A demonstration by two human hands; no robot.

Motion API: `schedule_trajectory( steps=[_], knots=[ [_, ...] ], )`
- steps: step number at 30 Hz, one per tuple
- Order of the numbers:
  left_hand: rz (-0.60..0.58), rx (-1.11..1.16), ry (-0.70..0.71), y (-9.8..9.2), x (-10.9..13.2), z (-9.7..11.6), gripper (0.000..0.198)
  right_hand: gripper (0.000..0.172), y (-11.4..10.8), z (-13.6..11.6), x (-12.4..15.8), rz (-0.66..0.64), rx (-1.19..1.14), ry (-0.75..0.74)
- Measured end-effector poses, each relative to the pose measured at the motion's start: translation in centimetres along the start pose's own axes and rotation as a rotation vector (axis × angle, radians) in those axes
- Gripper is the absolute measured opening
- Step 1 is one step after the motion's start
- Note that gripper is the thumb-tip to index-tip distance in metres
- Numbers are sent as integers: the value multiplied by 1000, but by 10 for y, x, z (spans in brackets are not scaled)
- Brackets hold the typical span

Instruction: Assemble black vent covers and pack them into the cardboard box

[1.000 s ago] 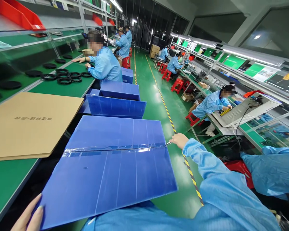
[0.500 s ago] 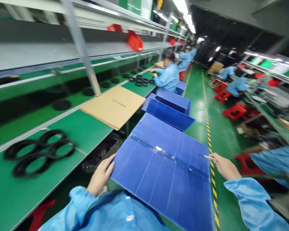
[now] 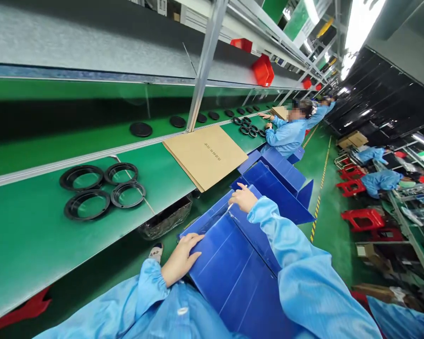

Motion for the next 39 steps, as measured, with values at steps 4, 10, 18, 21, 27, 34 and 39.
schedule_trajectory(
  steps=[4,10,18,21,27,34,39],
  knots=[
    [-104,121,-37,-6,-6,-5,46,41,7,11,-34,-120,-9,-107],
    [-238,239,-99,-8,-16,-10,42,42,27,10,-63,-271,-35,-225],
    [-310,324,-149,-9,-24,-17,35,42,49,18,-75,-398,-52,-274],
    [-328,345,-167,-8,-25,-20,36,42,53,21,-75,-409,-59,-285],
    [-374,411,-229,-6,-28,-24,36,33,60,26,-72,-428,-53,-281],
    [-442,491,-318,-3,-29,-27,35,30,62,27,-70,-422,-26,-222],
    [-440,508,-330,-4,-27,-26,35,21,67,34,-75,-439,0,-143]
  ],
)
Point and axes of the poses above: each hand's wrist, its own x-axis away from the middle knuckle, its own y-axis out of the palm, z = x × y, the point moved 8 cm from there along -x, towards the middle knuckle, and after that the axes turned 13 degrees about -y, right-handed, at the moved point
